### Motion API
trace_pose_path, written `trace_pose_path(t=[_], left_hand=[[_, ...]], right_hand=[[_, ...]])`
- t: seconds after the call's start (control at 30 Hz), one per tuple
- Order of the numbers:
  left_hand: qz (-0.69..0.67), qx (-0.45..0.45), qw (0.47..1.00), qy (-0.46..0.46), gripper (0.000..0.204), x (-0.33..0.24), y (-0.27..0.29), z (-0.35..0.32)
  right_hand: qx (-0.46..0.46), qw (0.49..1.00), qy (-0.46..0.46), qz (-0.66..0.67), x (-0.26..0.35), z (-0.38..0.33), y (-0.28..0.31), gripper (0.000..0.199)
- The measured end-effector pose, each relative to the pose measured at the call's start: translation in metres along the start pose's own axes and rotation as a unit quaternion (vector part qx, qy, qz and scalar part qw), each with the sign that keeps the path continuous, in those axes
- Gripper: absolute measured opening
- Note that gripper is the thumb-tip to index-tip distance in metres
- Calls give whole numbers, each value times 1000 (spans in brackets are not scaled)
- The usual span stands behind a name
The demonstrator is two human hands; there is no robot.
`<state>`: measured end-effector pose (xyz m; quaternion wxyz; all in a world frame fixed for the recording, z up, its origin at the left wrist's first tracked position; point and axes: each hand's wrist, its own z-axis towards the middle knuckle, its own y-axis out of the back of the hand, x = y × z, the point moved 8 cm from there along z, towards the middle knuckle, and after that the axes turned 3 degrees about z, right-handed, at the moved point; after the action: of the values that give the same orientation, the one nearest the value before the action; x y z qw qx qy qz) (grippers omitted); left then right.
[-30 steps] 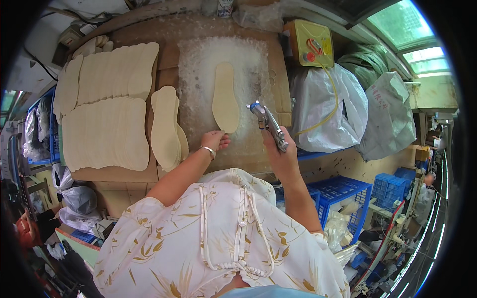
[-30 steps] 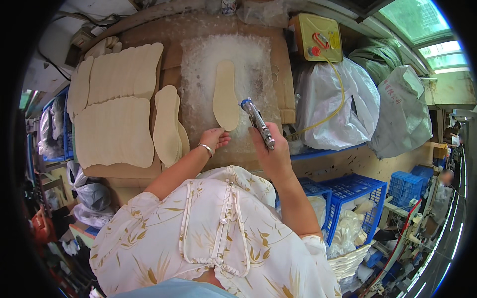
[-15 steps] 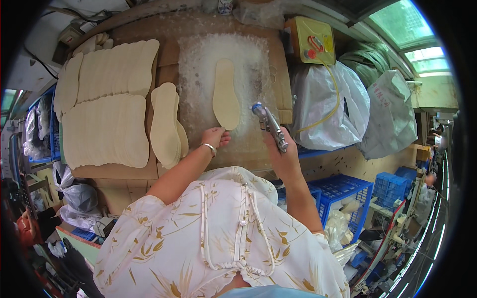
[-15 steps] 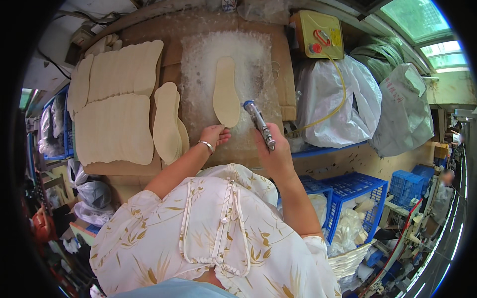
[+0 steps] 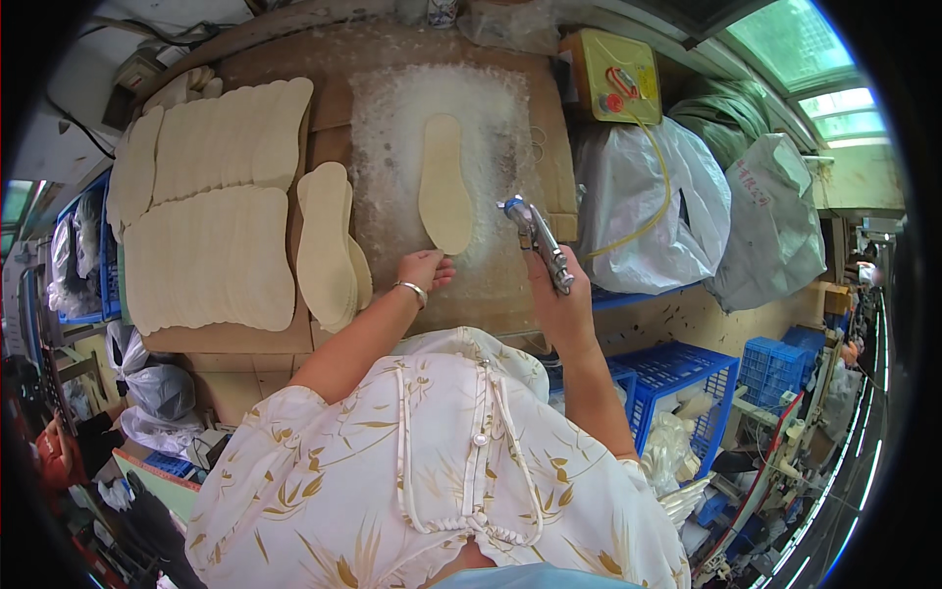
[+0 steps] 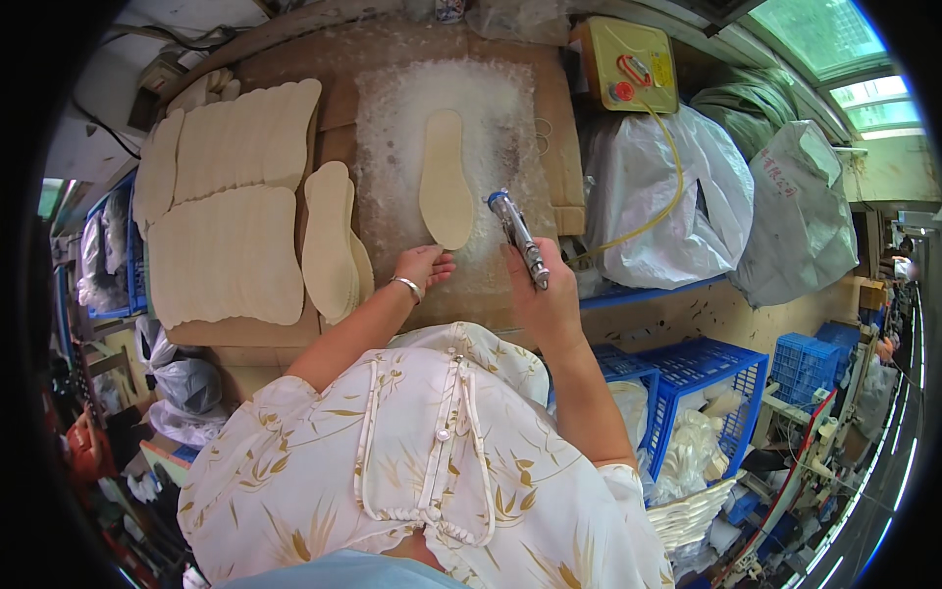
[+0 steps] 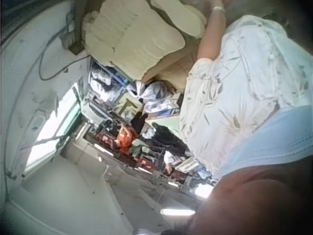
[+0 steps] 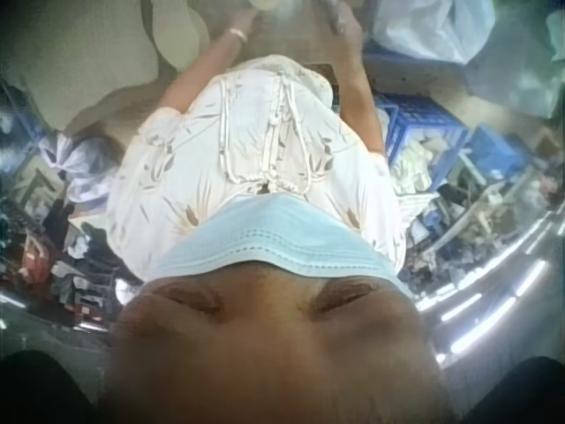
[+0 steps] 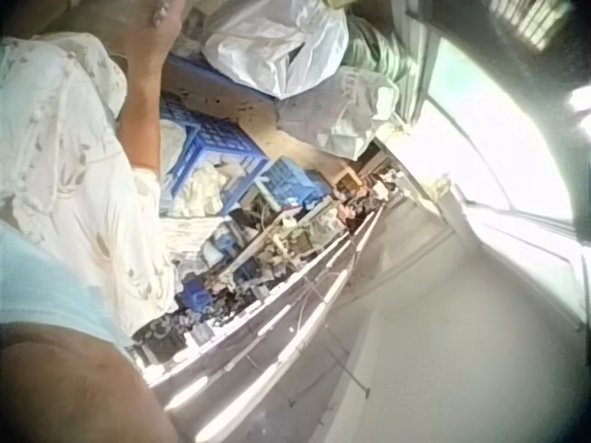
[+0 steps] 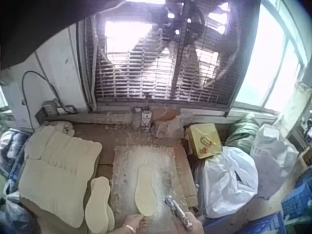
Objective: Applying glue to shoe insole components using a spray gun.
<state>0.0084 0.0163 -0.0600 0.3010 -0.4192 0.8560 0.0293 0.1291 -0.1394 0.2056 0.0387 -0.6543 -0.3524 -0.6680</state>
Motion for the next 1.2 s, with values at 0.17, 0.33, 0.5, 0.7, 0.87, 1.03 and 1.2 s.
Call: trace_pose_path(t=[0.17, 0.33, 0.5, 0.7, 0.87, 1.03, 1.2], left_hand=[[-5, 4, 1000, -1, 25, 1, 0, 1], [13, 7, 1000, 3, 23, 1, -2, 0], [11, 3, 1000, 5, 21, 1, -1, 0], [17, 0, 1000, -1, 19, 2, -1, 0], [4, 8, 1000, 2, 19, 3, -2, 1], [11, 7, 1000, -2, 19, 1, -2, 0], [7, 1, 1000, 2, 19, 0, -2, -2]], right_hand=[[27, 999, 20, 2, 2, -9, -4, 23], [-8, 1000, -13, -8, 0, -1, 5, 22], [9, 1000, 15, -21, -1, -17, 2, 23], [-10, 999, -24, -21, -3, -20, 11, 20], [33, 999, -2, -26, -3, -28, 5, 19], [20, 999, -27, -29, -6, -31, 9, 18], [42, 998, 12, -34, 2, -38, 5, 19]])
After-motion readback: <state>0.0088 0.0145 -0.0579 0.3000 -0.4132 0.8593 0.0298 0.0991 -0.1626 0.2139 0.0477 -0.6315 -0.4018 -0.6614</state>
